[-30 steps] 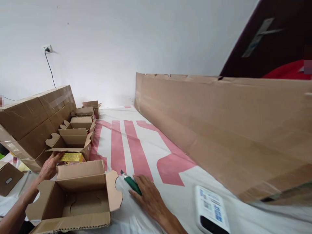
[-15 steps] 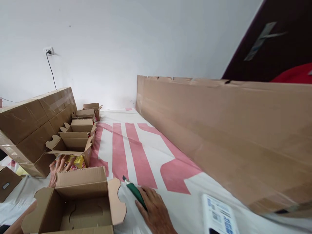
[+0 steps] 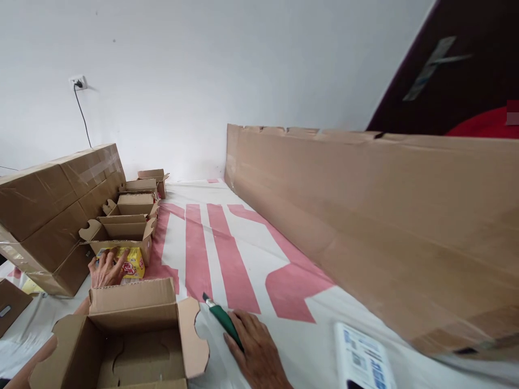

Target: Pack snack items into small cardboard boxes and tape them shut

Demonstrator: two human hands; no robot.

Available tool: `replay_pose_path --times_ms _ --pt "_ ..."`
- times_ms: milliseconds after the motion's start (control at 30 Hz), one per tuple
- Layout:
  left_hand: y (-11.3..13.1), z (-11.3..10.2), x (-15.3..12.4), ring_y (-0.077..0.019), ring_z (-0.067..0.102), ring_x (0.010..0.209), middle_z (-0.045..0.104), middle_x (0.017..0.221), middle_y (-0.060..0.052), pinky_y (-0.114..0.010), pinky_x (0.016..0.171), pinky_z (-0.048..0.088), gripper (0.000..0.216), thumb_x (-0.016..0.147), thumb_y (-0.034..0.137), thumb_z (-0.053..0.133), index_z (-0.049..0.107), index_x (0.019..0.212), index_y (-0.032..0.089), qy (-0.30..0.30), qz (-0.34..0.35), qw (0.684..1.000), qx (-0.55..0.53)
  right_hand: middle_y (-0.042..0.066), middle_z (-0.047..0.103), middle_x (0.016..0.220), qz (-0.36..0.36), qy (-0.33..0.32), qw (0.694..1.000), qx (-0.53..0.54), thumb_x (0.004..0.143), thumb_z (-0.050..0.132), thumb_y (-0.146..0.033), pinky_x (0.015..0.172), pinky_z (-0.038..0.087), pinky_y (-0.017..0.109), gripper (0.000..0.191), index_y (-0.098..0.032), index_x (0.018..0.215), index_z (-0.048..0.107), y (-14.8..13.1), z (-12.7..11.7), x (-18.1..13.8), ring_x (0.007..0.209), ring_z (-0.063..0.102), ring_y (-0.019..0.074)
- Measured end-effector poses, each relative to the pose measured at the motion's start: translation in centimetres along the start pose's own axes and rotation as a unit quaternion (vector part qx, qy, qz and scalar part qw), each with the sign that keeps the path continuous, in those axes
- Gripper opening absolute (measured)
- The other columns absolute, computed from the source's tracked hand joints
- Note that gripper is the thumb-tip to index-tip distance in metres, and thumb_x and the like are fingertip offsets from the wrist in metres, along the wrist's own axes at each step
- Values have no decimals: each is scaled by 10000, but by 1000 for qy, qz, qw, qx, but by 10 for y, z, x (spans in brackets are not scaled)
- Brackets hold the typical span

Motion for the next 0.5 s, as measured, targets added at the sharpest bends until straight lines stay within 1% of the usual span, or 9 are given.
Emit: replay_pose_path --times_ms 167,333,500 --pt "6 4 21 -437 502 1418 626 1542 -192 -704 1176 290 617 983 228 627 596 1584 365 -13 11 1000 -10 117 784 1249 5 -4 1000 2 1086 529 -451 928 618 454 374 -271 1352 720 0 0 1 1111 757 304" --pt "7 7 42 -414 518 1377 641 1502 -193 -677 1165 313 618 985 211 588 585 1590 335 -8 11 1000 18 109 780 1242 6 0 1000 12 1081 529 -450 923 611 447 369 -285 1351 719 -1 0 3 1109 751 298" --pt "4 13 61 -403 520 1369 645 1482 -190 -646 1164 330 657 959 194 595 568 1601 331 -8 17 1000 24 110 784 1213 0 14 1000 4 1087 522 -442 906 616 443 353 -269 1322 719 -2 1 4 1077 756 291"
Point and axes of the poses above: each hand's wrist, its own x-axis towards the middle knuckle, its own z-axis out of the palm, y = z × x, the point moved 8 cm from there along x, towards the middle knuckle
